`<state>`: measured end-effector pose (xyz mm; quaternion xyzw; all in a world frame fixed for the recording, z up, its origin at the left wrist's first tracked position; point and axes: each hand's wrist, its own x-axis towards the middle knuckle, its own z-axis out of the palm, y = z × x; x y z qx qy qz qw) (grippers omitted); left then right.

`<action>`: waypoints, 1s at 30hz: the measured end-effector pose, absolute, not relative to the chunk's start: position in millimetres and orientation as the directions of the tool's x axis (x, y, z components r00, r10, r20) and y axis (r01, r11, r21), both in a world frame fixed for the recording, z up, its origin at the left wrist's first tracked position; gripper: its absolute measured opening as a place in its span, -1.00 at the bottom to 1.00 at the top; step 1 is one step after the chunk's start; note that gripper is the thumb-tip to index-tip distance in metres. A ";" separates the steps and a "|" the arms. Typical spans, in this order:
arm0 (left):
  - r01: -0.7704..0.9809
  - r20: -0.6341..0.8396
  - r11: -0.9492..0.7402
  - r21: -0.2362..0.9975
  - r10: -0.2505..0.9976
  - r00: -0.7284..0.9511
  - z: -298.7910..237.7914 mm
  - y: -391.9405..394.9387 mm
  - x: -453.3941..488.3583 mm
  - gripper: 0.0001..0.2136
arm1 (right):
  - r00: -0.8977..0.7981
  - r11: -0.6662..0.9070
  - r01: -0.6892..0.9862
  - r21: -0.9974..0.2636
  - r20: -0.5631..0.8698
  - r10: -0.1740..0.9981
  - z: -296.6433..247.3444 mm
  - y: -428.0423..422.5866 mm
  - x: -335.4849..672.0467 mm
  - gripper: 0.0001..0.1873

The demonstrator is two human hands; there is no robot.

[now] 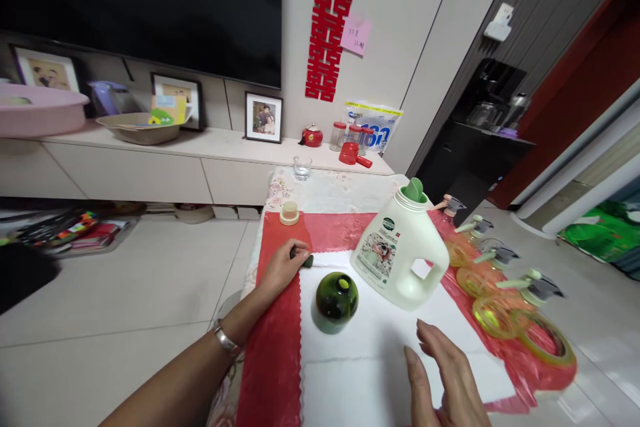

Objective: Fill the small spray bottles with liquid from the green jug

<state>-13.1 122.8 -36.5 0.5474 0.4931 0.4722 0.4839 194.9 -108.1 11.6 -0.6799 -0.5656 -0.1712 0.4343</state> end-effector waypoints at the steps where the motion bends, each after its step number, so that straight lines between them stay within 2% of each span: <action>1: 0.126 0.053 -0.062 0.990 0.996 0.070 -35.6 121.7 -13.7 -0.92 | 0.313 0.021 0.909 -0.416 0.716 0.624 7.2 -106.5 201.9 -0.63; 5: 0.257 0.154 -0.149 0.955 0.988 0.000 -22.9 107.8 -15.2 -0.81 | 0.491 -0.022 0.801 -0.598 0.637 0.594 -3.8 -93.8 230.9 -0.48; 7: 0.294 0.297 -0.278 0.914 0.955 -0.018 -16.3 92.9 -10.8 -0.77 | 0.621 -0.065 0.701 -0.710 0.564 0.544 -2.9 -82.5 243.3 -0.40; 10: 0.205 0.472 -0.469 0.859 0.881 0.037 -16.3 63.2 4.1 -0.71 | 0.746 -0.091 0.545 -0.833 0.433 0.505 1.8 -60.5 259.9 -0.27; 12: 0.160 0.518 -0.526 0.835 0.851 0.089 -23.9 44.1 17.1 -0.59 | 0.752 -0.045 0.457 -0.888 0.359 0.554 3.4 -44.6 270.2 -0.19; 15: 0.145 0.488 -0.503 0.852 0.863 0.131 -39.4 25.9 34.0 -0.30 | 0.701 0.043 0.363 -0.931 0.304 0.646 2.5 -22.9 283.4 -0.16; 18: 0.150 0.415 -0.438 0.886 0.895 0.162 -51.3 22.6 41.9 -0.14 | 0.682 0.044 0.346 -0.937 0.283 0.674 1.2 -5.6 294.0 -0.26; 23: 0.158 0.309 -0.350 0.923 0.921 0.236 -60.4 29.1 38.7 -0.07 | 0.695 0.037 0.327 -0.944 0.267 0.668 1.0 18.6 304.2 -0.41; 27: 0.173 0.324 -0.378 0.909 0.905 0.276 -64.0 32.0 36.9 -0.10 | 0.735 0.044 0.334 -0.942 0.289 0.614 7.3 28.7 301.2 -0.50; 30: 0.169 0.334 -0.391 0.905 0.897 0.291 -65.1 32.8 37.0 -0.09 | 0.755 0.000 0.404 -0.915 0.334 0.564 20.7 20.4 300.5 -0.53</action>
